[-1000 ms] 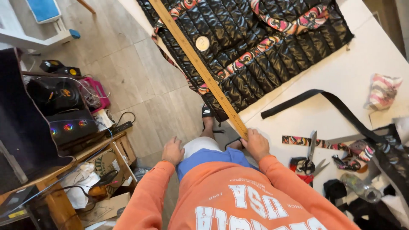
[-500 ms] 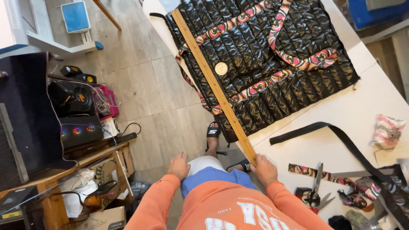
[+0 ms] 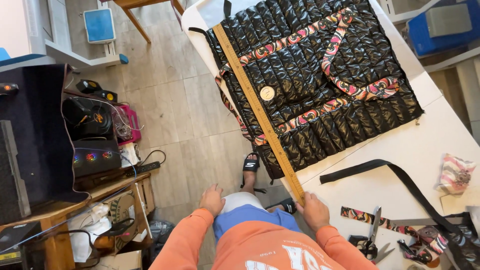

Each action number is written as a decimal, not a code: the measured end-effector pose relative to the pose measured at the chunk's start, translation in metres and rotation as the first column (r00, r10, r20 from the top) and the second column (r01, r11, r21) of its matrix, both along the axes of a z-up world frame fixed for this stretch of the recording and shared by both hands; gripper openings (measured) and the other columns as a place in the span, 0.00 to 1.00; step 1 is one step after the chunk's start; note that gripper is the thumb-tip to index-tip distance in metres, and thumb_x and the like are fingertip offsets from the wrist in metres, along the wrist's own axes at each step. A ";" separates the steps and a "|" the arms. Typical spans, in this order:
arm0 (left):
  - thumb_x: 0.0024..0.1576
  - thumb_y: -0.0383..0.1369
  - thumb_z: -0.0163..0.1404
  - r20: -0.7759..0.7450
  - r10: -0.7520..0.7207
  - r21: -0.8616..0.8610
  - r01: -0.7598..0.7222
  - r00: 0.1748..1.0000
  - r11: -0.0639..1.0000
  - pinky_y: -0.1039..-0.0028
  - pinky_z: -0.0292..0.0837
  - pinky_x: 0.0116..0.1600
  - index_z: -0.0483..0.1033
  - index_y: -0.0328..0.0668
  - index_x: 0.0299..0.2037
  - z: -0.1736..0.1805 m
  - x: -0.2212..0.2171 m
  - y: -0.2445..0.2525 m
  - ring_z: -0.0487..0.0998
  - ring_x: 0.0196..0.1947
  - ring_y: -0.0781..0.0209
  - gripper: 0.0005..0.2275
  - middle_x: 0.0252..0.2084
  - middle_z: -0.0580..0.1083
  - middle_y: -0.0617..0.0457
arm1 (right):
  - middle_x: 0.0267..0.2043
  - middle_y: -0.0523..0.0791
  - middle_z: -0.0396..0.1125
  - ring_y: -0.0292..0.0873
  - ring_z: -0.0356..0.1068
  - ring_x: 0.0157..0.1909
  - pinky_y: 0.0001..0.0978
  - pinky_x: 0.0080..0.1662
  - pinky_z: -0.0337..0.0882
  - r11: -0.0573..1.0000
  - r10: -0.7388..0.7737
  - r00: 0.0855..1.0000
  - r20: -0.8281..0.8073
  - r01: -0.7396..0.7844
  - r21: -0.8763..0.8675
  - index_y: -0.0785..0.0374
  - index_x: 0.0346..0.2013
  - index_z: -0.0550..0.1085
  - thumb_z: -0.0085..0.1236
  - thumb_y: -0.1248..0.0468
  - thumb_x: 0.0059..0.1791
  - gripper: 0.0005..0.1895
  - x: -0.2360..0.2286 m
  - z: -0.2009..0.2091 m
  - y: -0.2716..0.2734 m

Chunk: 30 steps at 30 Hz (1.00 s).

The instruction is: Measuring and cutting material for a quilted bag assembly.

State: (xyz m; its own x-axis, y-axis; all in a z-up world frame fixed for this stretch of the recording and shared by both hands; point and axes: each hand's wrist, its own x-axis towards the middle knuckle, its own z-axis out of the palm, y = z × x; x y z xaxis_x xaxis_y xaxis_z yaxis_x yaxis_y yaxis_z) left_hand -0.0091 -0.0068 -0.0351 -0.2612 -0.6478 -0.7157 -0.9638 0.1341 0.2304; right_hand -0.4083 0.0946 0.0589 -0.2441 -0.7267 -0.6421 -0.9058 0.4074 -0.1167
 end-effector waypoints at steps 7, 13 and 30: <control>0.62 0.46 0.47 0.146 0.002 0.126 -0.021 0.989 0.992 0.60 0.59 0.73 0.70 0.62 0.65 0.015 -0.001 -0.002 0.67 0.71 0.54 0.20 0.75 0.58 0.53 | 0.43 0.45 0.69 0.53 0.79 0.45 0.47 0.48 0.79 0.996 0.079 0.990 -0.113 -0.082 -0.020 0.53 0.52 0.68 0.51 0.38 0.49 0.28 0.001 -0.016 0.016; 0.62 0.48 0.46 0.116 -0.064 0.118 0.050 0.991 0.992 0.57 0.64 0.71 0.69 0.56 0.65 0.030 0.007 -0.010 0.67 0.71 0.50 0.22 0.77 0.57 0.52 | 0.49 0.46 0.68 0.54 0.76 0.50 0.50 0.51 0.77 0.999 0.030 1.000 0.000 -0.030 0.037 0.56 0.57 0.66 0.55 0.45 0.51 0.26 0.005 0.018 -0.010; 0.61 0.46 0.48 0.080 -0.052 0.066 0.047 0.995 0.997 0.58 0.64 0.71 0.72 0.54 0.63 0.039 -0.003 -0.005 0.68 0.70 0.49 0.21 0.75 0.59 0.50 | 0.44 0.47 0.67 0.55 0.77 0.46 0.50 0.47 0.77 0.998 0.061 0.998 -0.018 -0.061 -0.024 0.59 0.54 0.67 0.56 0.46 0.50 0.26 0.001 0.010 -0.010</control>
